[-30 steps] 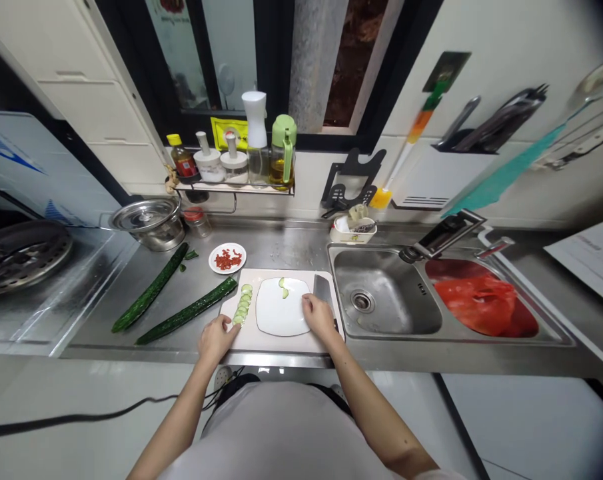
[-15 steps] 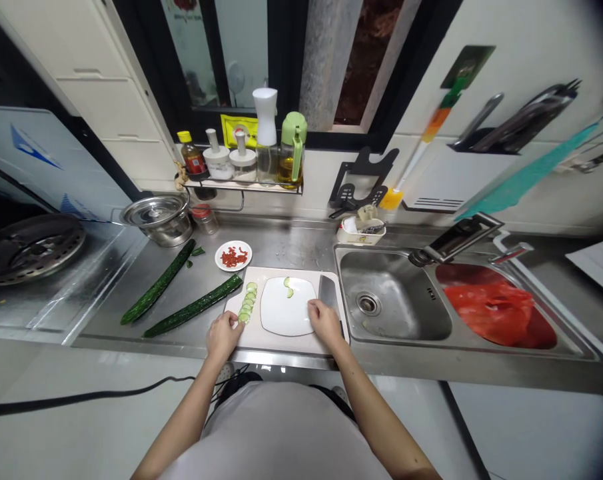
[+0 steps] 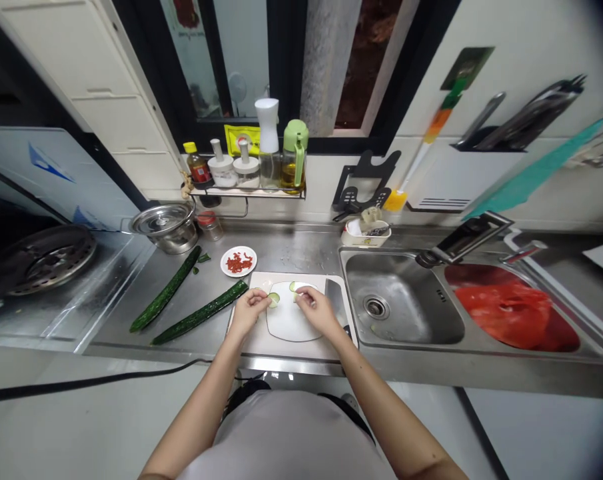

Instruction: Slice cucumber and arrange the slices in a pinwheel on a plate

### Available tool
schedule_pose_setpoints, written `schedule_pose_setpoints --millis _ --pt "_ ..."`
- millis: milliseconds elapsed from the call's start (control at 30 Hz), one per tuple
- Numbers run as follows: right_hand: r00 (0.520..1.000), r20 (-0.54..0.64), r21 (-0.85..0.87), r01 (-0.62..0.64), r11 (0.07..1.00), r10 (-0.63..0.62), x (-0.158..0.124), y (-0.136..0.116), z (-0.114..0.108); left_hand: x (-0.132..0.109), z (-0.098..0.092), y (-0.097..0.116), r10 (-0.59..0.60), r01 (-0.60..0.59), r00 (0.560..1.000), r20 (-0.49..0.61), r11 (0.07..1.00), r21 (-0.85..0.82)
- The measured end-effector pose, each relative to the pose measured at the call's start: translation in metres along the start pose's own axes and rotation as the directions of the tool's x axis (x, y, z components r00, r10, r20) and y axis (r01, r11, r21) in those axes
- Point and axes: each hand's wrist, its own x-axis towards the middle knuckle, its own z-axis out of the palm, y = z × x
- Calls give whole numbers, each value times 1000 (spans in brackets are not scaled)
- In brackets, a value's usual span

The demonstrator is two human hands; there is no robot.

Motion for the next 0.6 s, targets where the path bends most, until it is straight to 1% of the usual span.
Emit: schedule_pose_setpoints --millis 67,133,233,300,367,433,467,533,600 --pt "998 -6 87 66 994 -65 10 -16 3 4 12 13 18 -16 999 47 999 -49" --pt "994 -3 122 106 987 -107 18 -28 5 8 20 21 42 -37 995 88 998 -55" --pt "993 15 134 114 985 -117 25 -36 5 13 28 28 88 -86 989 120 996 -19" --pt "996 12 159 85 984 -88 28 -36 4 15 30 29 118 -119 988 102 993 5" --pt "999 -10 199 48 979 -47 30 -34 3 15 32 30 117 -117 992 45 993 12" --pt "999 -29 233 22 972 -15 32 -31 1 13 33 29 46 -46 999 9 999 0" --pt "1000 -30 244 14 970 -7 32 -29 0 12 33 30 -16 16 1000 25 1000 -14" --pt "1000 -23 253 15 967 -10 33 -27 -2 10 35 31 -152 159 982 111 986 -52" --pt "999 -19 244 38 969 -34 34 -26 -4 9 38 34 -249 273 947 201 957 -102"
